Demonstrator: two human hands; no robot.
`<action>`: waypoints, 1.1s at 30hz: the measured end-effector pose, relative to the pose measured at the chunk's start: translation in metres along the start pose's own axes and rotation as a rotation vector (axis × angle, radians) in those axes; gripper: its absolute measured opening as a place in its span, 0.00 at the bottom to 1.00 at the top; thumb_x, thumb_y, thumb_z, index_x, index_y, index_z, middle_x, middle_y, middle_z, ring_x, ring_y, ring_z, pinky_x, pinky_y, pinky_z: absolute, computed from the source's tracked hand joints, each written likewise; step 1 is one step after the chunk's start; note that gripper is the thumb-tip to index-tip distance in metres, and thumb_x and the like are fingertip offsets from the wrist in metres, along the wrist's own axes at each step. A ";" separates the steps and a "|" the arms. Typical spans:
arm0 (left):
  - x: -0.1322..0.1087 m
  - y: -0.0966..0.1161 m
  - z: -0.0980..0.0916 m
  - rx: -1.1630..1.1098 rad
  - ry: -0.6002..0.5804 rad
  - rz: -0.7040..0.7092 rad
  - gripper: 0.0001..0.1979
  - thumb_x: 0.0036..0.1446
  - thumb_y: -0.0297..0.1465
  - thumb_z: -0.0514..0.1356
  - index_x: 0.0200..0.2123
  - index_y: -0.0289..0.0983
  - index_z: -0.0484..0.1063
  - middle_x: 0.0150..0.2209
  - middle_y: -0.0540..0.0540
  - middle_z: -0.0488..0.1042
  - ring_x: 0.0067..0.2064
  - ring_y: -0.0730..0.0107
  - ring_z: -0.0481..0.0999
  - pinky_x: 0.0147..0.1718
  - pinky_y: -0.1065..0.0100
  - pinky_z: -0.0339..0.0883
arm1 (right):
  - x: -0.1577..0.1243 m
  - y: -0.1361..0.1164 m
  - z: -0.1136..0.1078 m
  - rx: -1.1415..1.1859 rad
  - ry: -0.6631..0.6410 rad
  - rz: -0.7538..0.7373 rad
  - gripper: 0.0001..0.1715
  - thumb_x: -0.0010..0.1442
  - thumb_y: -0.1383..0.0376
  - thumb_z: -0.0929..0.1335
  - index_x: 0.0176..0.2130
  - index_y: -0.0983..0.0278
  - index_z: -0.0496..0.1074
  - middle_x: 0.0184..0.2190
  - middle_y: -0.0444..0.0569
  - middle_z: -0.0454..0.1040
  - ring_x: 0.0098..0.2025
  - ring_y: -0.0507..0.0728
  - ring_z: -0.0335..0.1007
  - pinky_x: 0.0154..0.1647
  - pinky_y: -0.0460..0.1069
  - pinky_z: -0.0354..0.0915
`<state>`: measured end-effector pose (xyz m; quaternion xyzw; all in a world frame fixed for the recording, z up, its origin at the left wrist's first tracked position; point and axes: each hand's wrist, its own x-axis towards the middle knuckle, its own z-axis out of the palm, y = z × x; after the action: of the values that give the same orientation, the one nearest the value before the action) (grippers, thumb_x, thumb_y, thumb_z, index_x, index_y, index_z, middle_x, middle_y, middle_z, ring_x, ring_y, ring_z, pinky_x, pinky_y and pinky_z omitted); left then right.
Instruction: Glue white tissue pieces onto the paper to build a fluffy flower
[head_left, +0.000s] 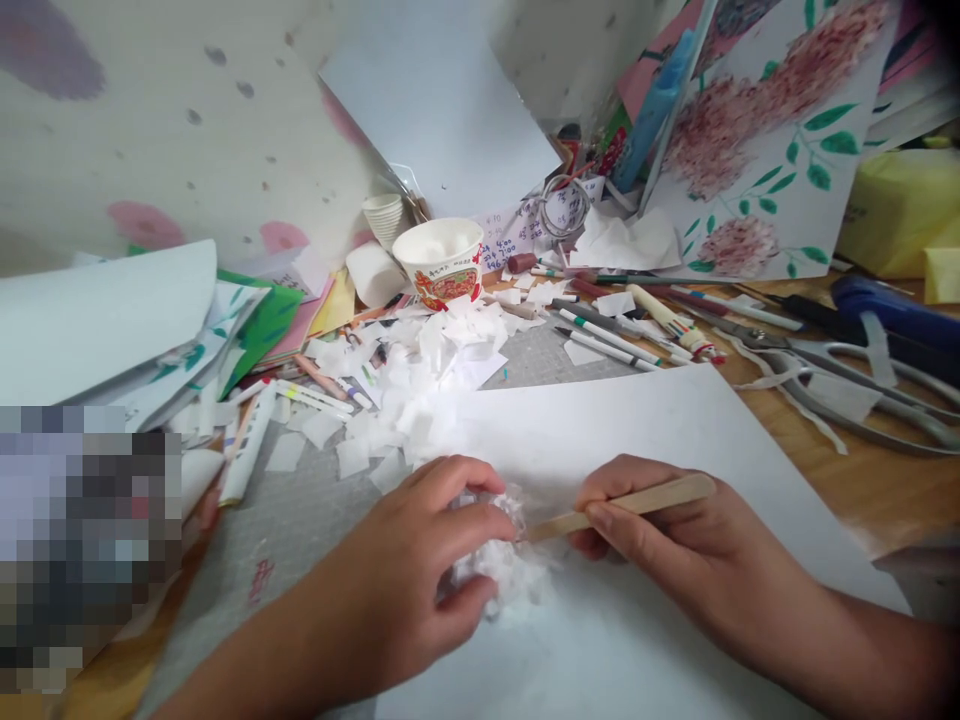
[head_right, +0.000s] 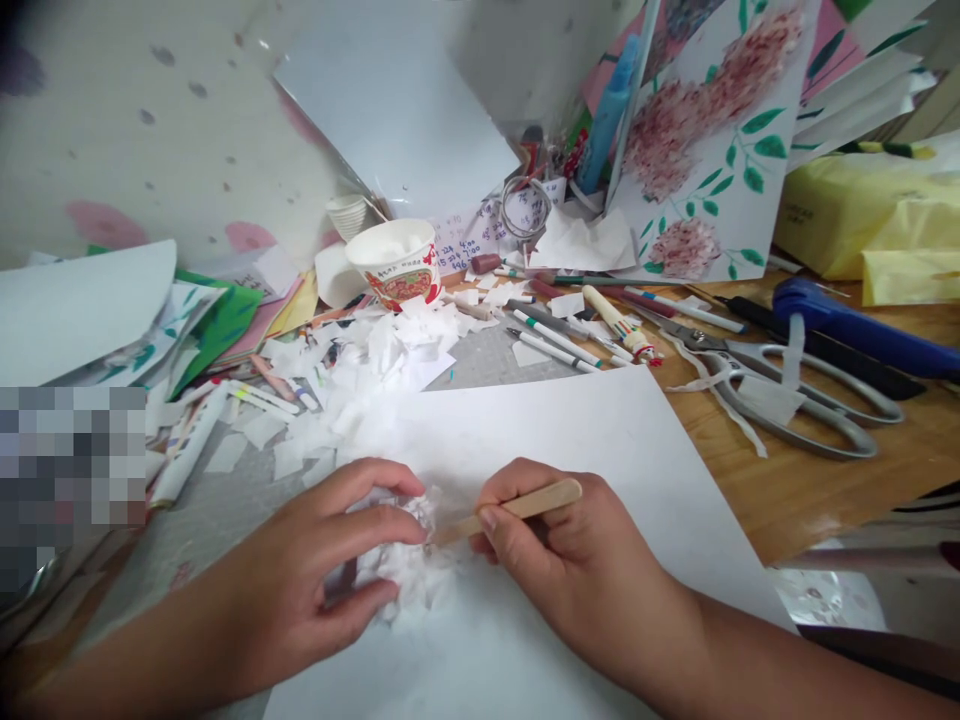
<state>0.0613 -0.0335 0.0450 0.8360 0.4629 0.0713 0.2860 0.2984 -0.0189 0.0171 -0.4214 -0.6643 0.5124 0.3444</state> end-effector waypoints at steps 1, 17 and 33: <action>0.000 -0.001 -0.001 -0.016 -0.010 -0.007 0.17 0.53 0.23 0.58 0.45 0.45 0.70 0.54 0.49 0.63 0.36 0.75 0.72 0.39 0.71 0.70 | 0.000 0.002 -0.001 0.084 0.013 0.032 0.12 0.64 0.61 0.65 0.31 0.63 0.72 0.24 0.46 0.75 0.27 0.53 0.72 0.27 0.45 0.67; -0.004 -0.011 -0.016 -0.090 0.058 0.064 0.09 0.52 0.19 0.56 0.30 0.38 0.70 0.42 0.50 0.69 0.42 0.71 0.71 0.42 0.71 0.64 | -0.005 0.002 -0.011 0.204 0.074 0.063 0.15 0.64 0.56 0.68 0.32 0.63 0.73 0.25 0.46 0.74 0.29 0.52 0.69 0.28 0.45 0.63; 0.007 -0.049 -0.023 -0.249 0.392 -0.324 0.03 0.53 0.31 0.56 0.29 0.39 0.67 0.25 0.54 0.68 0.27 0.73 0.67 0.26 0.72 0.59 | -0.023 -0.008 -0.023 -0.343 0.050 -0.318 0.05 0.65 0.63 0.67 0.39 0.53 0.74 0.31 0.38 0.76 0.33 0.49 0.75 0.34 0.37 0.68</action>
<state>0.0202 0.0016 0.0363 0.6796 0.6246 0.2414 0.2994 0.3263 -0.0321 0.0299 -0.3764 -0.7910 0.3206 0.3603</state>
